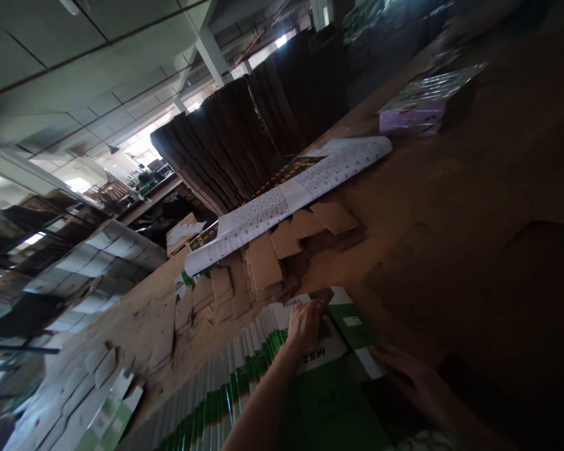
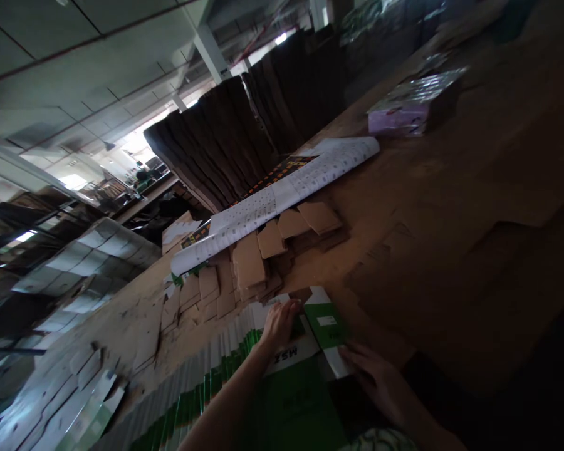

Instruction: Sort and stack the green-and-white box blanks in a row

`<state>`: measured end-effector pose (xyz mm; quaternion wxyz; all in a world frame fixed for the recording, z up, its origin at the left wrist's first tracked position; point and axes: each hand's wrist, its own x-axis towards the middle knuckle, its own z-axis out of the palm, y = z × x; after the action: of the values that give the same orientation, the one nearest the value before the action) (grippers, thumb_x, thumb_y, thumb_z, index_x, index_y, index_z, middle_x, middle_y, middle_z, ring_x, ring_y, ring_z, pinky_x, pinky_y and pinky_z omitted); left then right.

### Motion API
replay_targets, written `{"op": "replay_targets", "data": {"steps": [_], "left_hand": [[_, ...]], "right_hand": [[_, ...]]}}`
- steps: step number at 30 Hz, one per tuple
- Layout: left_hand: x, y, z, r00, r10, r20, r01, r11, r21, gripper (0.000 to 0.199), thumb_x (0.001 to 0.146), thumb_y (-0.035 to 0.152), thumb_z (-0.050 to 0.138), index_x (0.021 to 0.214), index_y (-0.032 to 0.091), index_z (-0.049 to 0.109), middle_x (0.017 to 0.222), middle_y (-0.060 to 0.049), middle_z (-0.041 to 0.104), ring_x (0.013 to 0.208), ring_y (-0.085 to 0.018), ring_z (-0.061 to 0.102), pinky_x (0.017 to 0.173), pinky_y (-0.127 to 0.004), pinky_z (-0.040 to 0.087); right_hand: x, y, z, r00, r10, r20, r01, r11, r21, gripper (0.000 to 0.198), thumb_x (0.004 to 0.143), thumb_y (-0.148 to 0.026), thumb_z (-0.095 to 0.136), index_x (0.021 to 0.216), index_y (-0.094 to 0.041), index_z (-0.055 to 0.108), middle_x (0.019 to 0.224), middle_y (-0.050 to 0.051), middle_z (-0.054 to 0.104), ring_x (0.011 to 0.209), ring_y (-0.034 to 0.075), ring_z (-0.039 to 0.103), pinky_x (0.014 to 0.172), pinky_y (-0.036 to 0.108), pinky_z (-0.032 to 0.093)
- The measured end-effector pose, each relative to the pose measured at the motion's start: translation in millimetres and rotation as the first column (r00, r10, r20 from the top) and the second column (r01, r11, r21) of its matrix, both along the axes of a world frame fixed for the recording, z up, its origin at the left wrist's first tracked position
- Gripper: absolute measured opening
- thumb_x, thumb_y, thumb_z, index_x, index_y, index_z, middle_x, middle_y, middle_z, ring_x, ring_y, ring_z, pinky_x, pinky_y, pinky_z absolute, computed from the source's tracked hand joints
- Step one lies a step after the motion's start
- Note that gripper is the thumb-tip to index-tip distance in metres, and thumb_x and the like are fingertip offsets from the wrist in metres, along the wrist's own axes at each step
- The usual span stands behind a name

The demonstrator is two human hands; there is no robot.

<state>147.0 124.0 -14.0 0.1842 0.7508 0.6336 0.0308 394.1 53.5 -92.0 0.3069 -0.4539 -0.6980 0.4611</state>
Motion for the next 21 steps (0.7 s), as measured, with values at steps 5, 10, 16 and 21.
{"op": "replay_targets", "data": {"steps": [5,10,16,21], "left_hand": [[2.7,-1.7,2.0,0.999,0.045,0.007,-0.045,0.997,-0.066,0.034,0.086,0.038,0.058,0.115,0.026,0.069,0.115,-0.002,0.069,0.106,-0.025,0.056,0.097,-0.041,0.042],[0.1,-2.9,1.8,1.000,0.024,0.013,-0.023,0.996,-0.085,0.040,0.082,0.037,0.061,0.120,0.026,0.067,0.116,-0.003,0.067,0.108,-0.025,0.054,0.098,-0.041,0.041],[-0.5,-4.9,2.5,1.000,-0.004,-0.029,0.001,0.994,-0.107,0.050,0.082,0.038,0.062,0.130,0.028,0.058,0.118,-0.005,0.063,0.111,-0.026,0.052,0.100,-0.043,0.040],[3.8,-6.8,3.3,0.999,0.034,-0.021,-0.036,0.994,-0.100,0.040,0.083,0.034,0.063,0.122,0.031,0.061,0.123,-0.003,0.057,0.116,-0.025,0.049,0.101,-0.043,0.038]], "right_hand": [[-4.4,-1.1,-22.9,0.994,0.090,0.063,-0.092,0.995,0.028,0.039,0.092,-0.042,0.044,0.109,-0.027,0.076,0.131,0.010,0.065,0.126,0.029,0.056,0.105,0.047,0.046],[-6.3,-3.4,-26.0,0.977,0.111,0.185,-0.139,0.980,0.145,0.038,0.093,-0.030,0.043,0.120,-0.031,0.070,0.136,0.006,0.062,0.126,0.027,0.056,0.103,0.046,0.047],[-10.5,-9.0,-48.2,0.973,0.039,0.226,-0.103,0.955,0.278,0.043,0.089,-0.018,0.045,0.120,-0.036,0.069,0.132,0.005,0.064,0.121,0.025,0.059,0.098,0.044,0.052],[-9.6,-10.6,-61.6,0.944,0.006,0.329,-0.145,0.906,0.398,0.049,0.086,-0.013,0.044,0.123,-0.036,0.067,0.126,0.006,0.068,0.114,0.025,0.064,0.092,0.042,0.054]]}}
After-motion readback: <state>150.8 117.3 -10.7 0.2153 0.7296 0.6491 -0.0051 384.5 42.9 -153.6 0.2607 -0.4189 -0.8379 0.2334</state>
